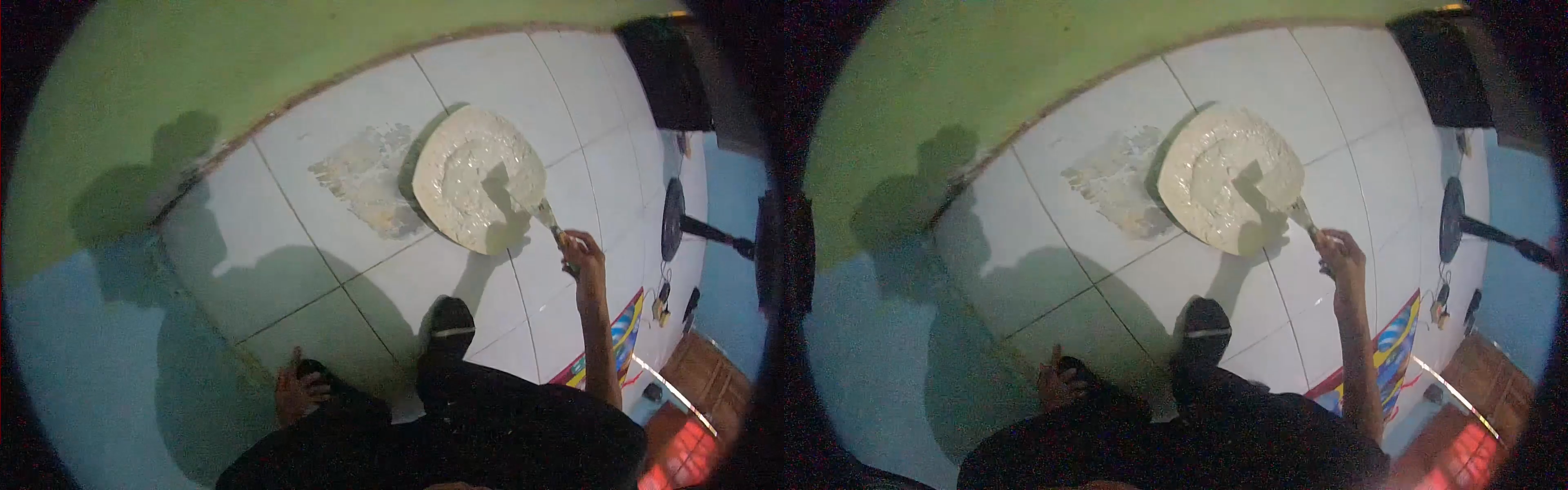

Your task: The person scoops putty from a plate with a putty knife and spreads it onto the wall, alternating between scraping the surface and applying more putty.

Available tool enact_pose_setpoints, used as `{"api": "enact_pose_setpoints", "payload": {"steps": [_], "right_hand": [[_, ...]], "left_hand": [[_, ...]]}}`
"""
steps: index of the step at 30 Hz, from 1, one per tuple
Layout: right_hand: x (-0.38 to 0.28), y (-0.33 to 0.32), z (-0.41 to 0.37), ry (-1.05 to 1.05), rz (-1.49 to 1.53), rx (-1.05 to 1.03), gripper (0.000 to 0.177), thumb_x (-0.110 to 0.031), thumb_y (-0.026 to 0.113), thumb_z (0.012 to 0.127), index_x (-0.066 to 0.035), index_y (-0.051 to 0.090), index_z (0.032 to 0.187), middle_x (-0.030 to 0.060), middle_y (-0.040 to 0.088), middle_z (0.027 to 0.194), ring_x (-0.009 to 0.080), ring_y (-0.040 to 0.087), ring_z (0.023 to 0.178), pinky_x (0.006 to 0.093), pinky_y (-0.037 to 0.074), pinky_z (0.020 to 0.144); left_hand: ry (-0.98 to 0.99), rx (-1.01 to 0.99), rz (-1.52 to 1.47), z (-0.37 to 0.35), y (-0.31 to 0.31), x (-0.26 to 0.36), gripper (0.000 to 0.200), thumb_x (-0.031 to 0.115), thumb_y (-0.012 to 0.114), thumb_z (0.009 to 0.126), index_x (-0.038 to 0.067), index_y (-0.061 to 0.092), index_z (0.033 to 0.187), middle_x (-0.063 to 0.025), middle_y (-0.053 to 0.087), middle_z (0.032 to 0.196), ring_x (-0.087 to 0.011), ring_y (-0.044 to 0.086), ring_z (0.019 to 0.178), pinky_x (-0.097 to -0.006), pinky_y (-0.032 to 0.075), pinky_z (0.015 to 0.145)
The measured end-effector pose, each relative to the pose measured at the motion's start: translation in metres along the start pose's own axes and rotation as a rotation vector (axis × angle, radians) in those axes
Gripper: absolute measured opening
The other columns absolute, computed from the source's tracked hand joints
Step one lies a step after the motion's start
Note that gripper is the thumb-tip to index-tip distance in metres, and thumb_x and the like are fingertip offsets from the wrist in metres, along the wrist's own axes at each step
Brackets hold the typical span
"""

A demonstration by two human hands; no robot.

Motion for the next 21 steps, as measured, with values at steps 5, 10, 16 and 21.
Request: {"api": "enact_pose_setpoints", "payload": {"steps": [5, 10, 16, 21], "right_hand": [[-0.003, 0.014, 0.009, 0.051, -0.072, -0.028, 0.03, -0.032, 0.064, 0.092, -0.011, 0.064, 0.113, -0.0004, 0.06, 0.088, 0.0094, 0.051, 0.074, 0.025, 0.043, 0.069], [0.008, 0.025, 0.021, 0.077, -0.089, -0.065, 0.032, -0.033, 0.064, 0.091, -0.011, 0.064, 0.114, 0.0006, 0.06, 0.09, 0.0103, 0.051, 0.075, 0.0259, 0.043, 0.067], [0.007, 0.041, 0.026, 0.05, -0.072, -0.13, 0.028, -0.025, 0.064, 0.09, -0.009, 0.065, 0.113, 0.0004, 0.061, 0.089, 0.0093, 0.052, 0.075, 0.0258, 0.044, 0.066], [0.018, 0.051, 0.027, 0.079, -0.01, -0.113, 0.026, -0.028, 0.064, 0.092, -0.007, 0.067, 0.108, 0.001, 0.062, 0.088, 0.01, 0.052, 0.072, 0.0255, 0.045, 0.066]], "left_hand": [[0.021, 0.061, -0.29, 0.001, 0.027, -0.002, 0.061, 0.055, 0.022, 0.103, 0.041, -0.007, 0.154, -0.019, 0.05, 0.142, -0.0488, 0.053, 0.122, -0.069, 0.035, 0.105], [0.031, 0.123, -0.721, 0.002, 0.025, 0.001, 0.059, 0.049, 0.02, 0.105, 0.04, -0.012, 0.154, -0.0212, 0.041, 0.149, -0.0507, 0.043, 0.131, -0.0693, 0.027, 0.111], [0.021, -0.351, -0.163, 0.002, 0.016, 0.003, 0.06, 0.052, 0.018, 0.104, 0.039, -0.012, 0.154, -0.0221, 0.028, 0.156, -0.0538, 0.035, 0.135, -0.0708, 0.023, 0.111], [-0.01, -0.117, -0.088, 0.001, 0.02, 0.004, 0.065, 0.059, 0.019, 0.101, 0.038, -0.012, 0.154, -0.0237, 0.038, 0.15, -0.0548, 0.042, 0.129, -0.0733, 0.03, 0.106]]}}
Point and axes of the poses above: each hand's wrist, its own z-axis towards the middle knuckle, its own y-axis out of the palm, x = y × z, the point moved 9 cm from there along z, towards the middle knuckle
